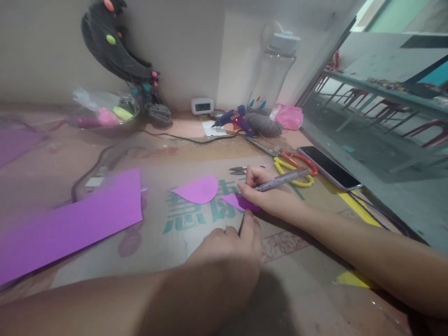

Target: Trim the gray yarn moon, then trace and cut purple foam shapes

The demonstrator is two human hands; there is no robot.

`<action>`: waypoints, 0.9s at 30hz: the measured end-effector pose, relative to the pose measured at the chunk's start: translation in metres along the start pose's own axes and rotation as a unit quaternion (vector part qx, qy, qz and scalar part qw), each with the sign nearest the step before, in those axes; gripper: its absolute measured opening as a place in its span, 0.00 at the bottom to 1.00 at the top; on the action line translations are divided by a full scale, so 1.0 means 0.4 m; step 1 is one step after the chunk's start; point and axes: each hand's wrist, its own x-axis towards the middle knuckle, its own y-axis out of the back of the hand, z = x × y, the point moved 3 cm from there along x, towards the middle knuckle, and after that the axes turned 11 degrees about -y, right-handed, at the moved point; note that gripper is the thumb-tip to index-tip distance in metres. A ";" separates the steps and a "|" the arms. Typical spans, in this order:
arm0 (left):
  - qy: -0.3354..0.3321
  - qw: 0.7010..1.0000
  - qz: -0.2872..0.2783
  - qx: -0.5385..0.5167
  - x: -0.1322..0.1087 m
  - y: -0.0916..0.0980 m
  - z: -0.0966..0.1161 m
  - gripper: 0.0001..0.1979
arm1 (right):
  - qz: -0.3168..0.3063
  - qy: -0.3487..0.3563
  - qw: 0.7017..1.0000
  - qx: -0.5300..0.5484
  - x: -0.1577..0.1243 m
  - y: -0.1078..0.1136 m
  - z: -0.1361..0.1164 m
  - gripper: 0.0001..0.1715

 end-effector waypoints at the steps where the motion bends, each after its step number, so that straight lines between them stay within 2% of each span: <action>1: 0.001 1.000 0.001 0.001 0.000 0.001 0.000 0.22 | -0.002 0.000 1.000 -0.002 0.000 0.000 -0.001 0.15; 14: -0.012 1.000 -0.005 0.010 -0.003 -0.007 0.004 0.25 | 0.027 0.000 1.000 -0.013 -0.003 0.002 -0.008 0.15; 27: -0.009 1.000 0.015 0.016 -0.003 -0.013 0.005 0.25 | -0.014 0.011 1.000 -0.001 -0.008 0.003 -0.005 0.15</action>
